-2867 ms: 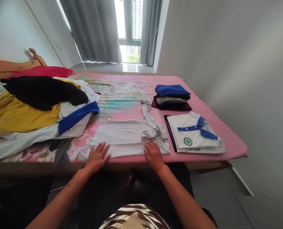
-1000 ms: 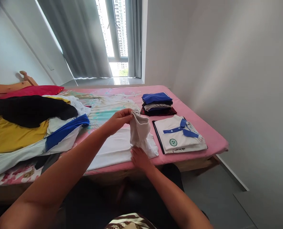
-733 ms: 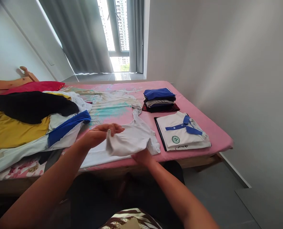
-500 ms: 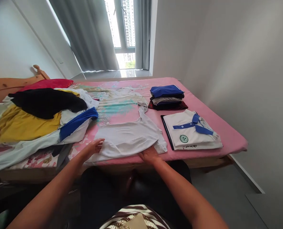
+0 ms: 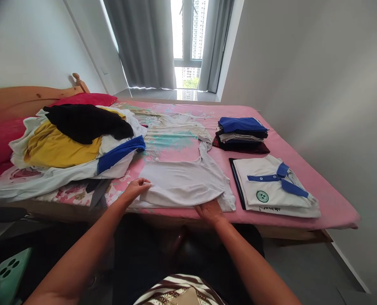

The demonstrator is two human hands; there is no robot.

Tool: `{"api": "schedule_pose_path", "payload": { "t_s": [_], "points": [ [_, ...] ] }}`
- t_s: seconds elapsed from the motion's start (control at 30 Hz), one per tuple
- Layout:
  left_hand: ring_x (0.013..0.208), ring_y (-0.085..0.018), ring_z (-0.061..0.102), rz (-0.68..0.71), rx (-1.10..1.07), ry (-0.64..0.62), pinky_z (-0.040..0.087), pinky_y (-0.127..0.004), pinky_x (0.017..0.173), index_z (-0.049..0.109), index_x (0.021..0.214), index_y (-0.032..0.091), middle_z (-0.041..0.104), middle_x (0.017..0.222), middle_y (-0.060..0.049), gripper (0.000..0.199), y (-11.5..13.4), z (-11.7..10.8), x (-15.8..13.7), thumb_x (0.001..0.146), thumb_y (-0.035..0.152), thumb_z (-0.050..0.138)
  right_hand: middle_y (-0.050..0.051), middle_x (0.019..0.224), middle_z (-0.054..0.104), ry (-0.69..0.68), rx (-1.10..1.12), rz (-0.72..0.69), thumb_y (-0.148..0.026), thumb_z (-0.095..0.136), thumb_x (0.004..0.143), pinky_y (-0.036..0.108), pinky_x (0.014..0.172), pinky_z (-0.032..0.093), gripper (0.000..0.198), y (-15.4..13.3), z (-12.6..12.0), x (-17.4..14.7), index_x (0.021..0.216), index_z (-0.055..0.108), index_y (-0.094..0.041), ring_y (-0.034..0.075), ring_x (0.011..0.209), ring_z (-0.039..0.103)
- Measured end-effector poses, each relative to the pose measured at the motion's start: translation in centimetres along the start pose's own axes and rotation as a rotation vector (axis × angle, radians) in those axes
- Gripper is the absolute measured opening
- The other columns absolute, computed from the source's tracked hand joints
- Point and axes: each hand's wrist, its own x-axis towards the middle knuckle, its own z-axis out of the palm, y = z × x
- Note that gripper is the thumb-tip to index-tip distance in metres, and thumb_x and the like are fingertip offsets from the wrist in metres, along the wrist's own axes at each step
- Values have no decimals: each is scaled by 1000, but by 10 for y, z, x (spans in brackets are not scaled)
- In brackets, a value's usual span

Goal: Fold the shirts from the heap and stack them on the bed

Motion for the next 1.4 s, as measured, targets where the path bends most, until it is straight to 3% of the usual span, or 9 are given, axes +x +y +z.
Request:
{"api": "schedule_pose_path", "payload": {
  "t_s": [0.1, 0.27, 0.5, 0.77, 0.9, 1.0, 1.13, 1.27, 1.4],
  "points": [
    [60, -14, 53, -17, 148, 87, 35, -23, 53, 65, 82, 18, 60, 64, 2, 36, -13, -14, -7, 59, 46, 67, 16, 130, 54, -32, -31, 17, -44, 40, 92, 51, 107, 25, 49, 0, 0, -1, 124, 57, -12, 34, 125, 43],
    [51, -13, 49, -46, 139, 44, 32, -23, 49, 58, 60, 18, 54, 51, 3, 32, -25, -19, -12, 55, 47, 71, 15, 127, 56, -40, -51, 19, -43, 40, 93, 49, 105, 26, 46, -1, 1, -2, 121, 59, -13, 32, 121, 46],
    [63, -13, 57, 34, 2, 139, 41, -23, 58, 55, 97, 18, 62, 72, 1, 36, -11, -5, 2, 69, 41, 58, 14, 129, 55, -75, -51, 27, -44, 38, 94, 48, 105, 26, 45, -3, -5, -1, 121, 59, -14, 32, 123, 43],
    [66, -16, 60, 15, 183, 142, 44, -25, 59, 59, 111, 17, 64, 75, -1, 45, -20, -5, 4, 67, 27, 62, 14, 128, 56, -71, -64, 27, -45, 37, 94, 47, 106, 23, 48, -3, -1, -2, 123, 58, -13, 32, 122, 44],
    [87, -20, 62, 102, 284, 164, 47, -30, 79, 61, 113, 20, 66, 97, -5, 53, -15, -2, 1, 62, 9, 54, 14, 127, 56, -61, -56, 24, -45, 38, 93, 47, 105, 24, 47, -2, 1, -2, 123, 57, -15, 32, 122, 44],
    [115, -23, 52, 208, 358, 203, 36, -34, 103, 62, 113, 19, 61, 118, -8, 53, -13, 4, -7, 64, 5, 51, 14, 127, 56, -51, -44, 21, -44, 39, 93, 47, 104, 26, 45, -2, -1, -2, 122, 58, -15, 32, 122, 44],
    [133, -23, 36, 427, 620, 138, 21, -40, 113, 58, 122, 23, 50, 138, -6, 42, -20, 19, -22, 82, 23, 47, 14, 127, 57, -58, -30, 32, -43, 41, 92, 47, 104, 27, 44, -4, -5, -1, 121, 59, -15, 32, 122, 44],
    [140, -25, 25, 366, 848, -8, 8, -50, 114, 47, 135, 28, 35, 149, -5, 49, -34, 29, -31, 88, 39, 43, 12, 127, 57, -48, -23, 37, -44, 42, 92, 47, 107, 24, 44, -4, -8, 1, 124, 57, -17, 30, 124, 43],
    [142, -23, 20, 336, 923, -27, 6, -49, 114, 40, 140, 27, 28, 152, -4, 52, -36, 30, -30, 91, 42, 37, 12, 128, 56, -40, -6, 48, -45, 41, 92, 46, 106, 25, 46, -4, -8, 3, 125, 55, -17, 29, 124, 43]
  ]
}}
